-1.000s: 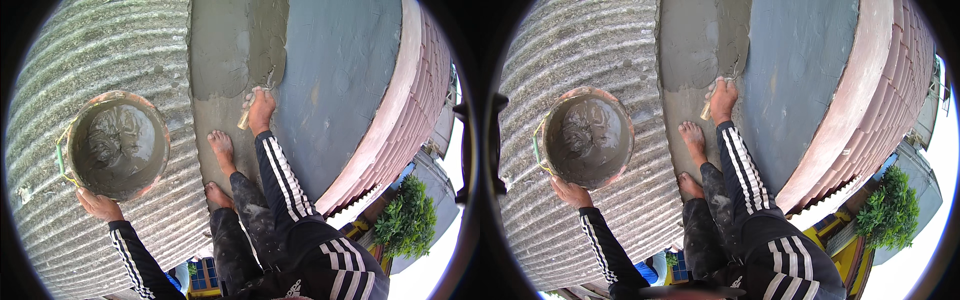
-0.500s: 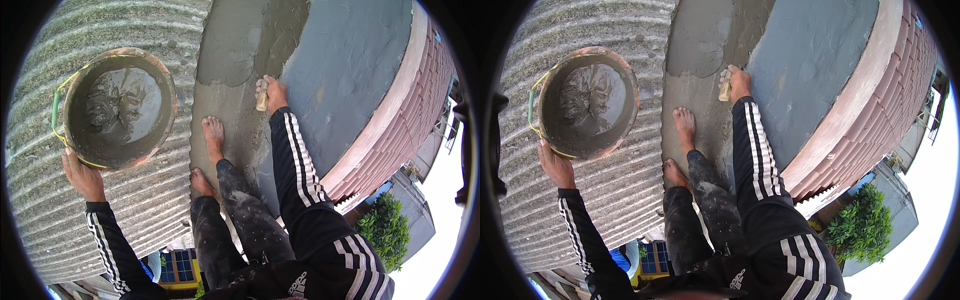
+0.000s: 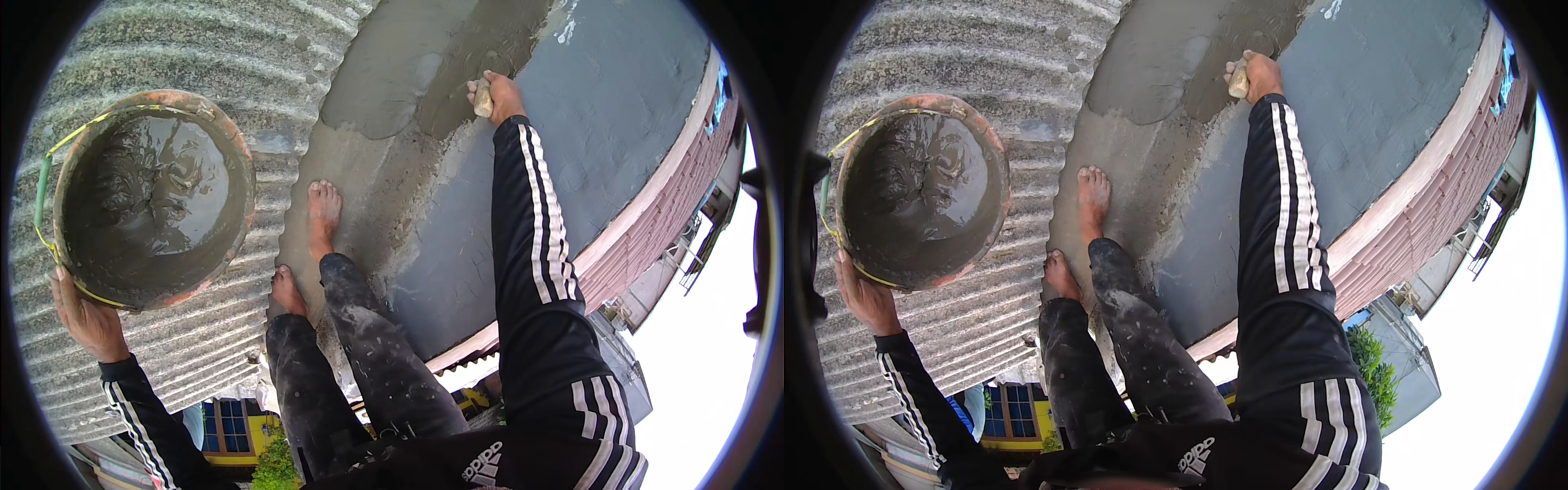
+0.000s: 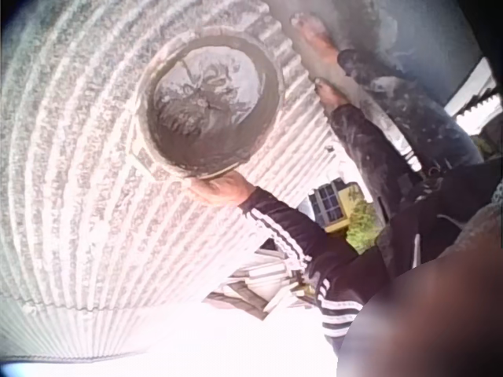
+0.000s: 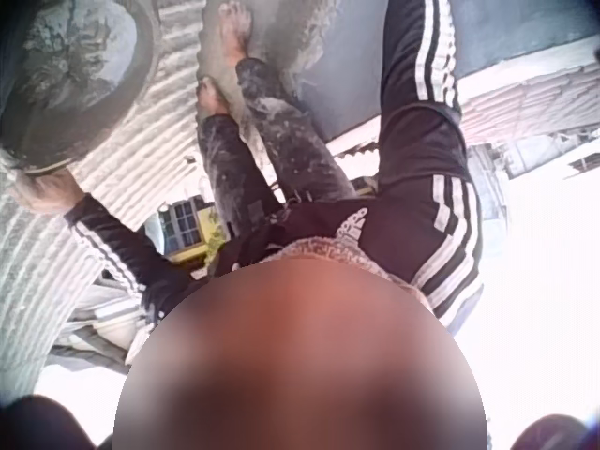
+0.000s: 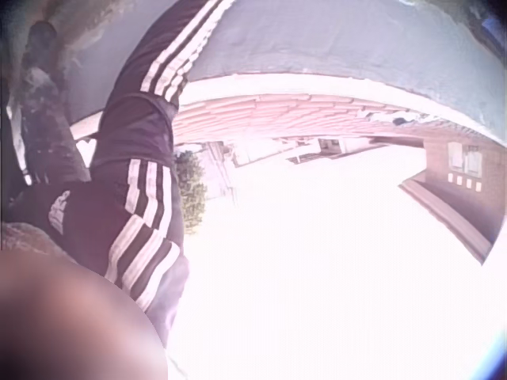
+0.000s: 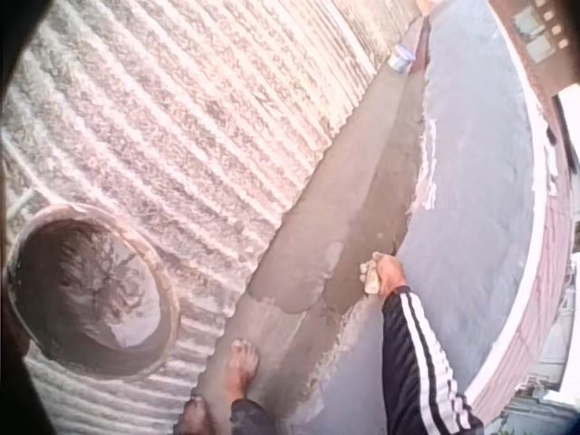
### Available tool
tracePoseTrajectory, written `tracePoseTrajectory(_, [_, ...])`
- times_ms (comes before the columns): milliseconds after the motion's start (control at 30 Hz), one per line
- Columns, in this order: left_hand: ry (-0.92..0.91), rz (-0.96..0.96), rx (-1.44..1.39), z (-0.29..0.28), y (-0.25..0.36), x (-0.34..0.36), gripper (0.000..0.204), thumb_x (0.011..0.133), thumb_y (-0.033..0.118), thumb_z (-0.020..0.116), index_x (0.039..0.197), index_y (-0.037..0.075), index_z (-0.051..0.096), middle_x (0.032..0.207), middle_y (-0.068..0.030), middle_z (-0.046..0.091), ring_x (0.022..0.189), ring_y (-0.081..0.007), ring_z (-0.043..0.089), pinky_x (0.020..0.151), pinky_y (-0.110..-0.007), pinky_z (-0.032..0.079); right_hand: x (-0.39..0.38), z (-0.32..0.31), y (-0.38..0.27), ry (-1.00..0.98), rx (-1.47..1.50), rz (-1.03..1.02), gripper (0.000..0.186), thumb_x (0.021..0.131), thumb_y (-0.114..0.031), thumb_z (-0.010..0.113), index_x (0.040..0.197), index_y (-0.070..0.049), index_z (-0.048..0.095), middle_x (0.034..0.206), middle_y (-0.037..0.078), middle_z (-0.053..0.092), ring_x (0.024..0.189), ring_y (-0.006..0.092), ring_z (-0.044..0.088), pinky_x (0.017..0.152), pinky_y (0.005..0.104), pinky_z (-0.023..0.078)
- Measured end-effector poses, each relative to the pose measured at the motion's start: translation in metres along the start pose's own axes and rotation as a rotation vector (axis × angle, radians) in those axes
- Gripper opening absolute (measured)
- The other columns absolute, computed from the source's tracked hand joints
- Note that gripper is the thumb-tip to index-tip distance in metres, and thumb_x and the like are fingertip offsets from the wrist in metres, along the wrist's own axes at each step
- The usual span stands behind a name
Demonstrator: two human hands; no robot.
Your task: The person scoops wet cement from a bucket with a trowel and spreads it along the edge of a corrugated roof. They repeatedly smooth the cement into the seam between the roof and a wall, then place the bucket down and walk away.
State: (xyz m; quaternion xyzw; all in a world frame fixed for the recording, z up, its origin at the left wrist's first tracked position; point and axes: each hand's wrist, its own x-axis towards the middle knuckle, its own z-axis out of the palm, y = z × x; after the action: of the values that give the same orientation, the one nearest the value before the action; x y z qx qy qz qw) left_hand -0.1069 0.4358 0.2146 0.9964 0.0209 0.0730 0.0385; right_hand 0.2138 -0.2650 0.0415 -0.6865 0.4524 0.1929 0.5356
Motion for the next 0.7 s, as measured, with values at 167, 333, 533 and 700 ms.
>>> tracePoseTrajectory(167, [-0.022,-0.048,0.083,-0.001,-0.034,-0.043,0.047,0.097,0.001,0.07,0.142,0.001,0.057,0.14,-0.0236,0.061,0.127,-0.0407,0.062,0.108,-0.042,0.049,0.05,-0.005,0.013,-0.18,-0.073,0.316,0.037,0.108,-0.015,0.051,0.138,0.004,0.04,0.114,0.026,0.065,0.076,0.0248,0.069,0.057,0.0357,0.061])
tracePoseTrajectory(333, [-0.053,-0.053,0.123,0.003,-0.036,-0.051,0.044,0.098,-0.001,0.067,0.141,0.001,0.056,0.133,-0.0214,0.064,0.117,-0.0388,0.065,0.101,-0.041,0.051,0.017,0.0,0.1,-0.189,-0.098,0.603,0.045,0.107,-0.016,0.056,0.143,0.0,0.035,0.117,0.026,0.064,0.075,0.0232,0.067,0.055,0.0325,0.059])
tracePoseTrajectory(533, [-0.125,-0.123,-0.141,0.0,-0.032,-0.054,0.049,0.099,-0.002,0.066,0.145,0.002,0.051,0.128,-0.0189,0.062,0.109,-0.0376,0.064,0.096,-0.041,0.051,-0.073,0.0,0.164,-0.199,-0.201,0.638,0.032,0.106,-0.017,0.056,0.131,0.0,0.045,0.104,0.022,0.068,0.068,0.0218,0.066,0.052,0.0347,0.057])
tracePoseTrajectory(700, [-0.067,-0.084,0.03,0.006,-0.04,-0.062,0.049,0.098,-0.001,0.068,0.145,0.0,0.052,0.14,-0.0215,0.06,0.125,-0.0401,0.062,0.105,-0.042,0.049,-0.052,0.015,0.134,-0.205,-0.093,0.37,0.023,0.111,-0.023,0.049,0.121,-0.003,0.05,0.096,0.015,0.069,0.064,0.0186,0.062,0.052,0.0341,0.056])
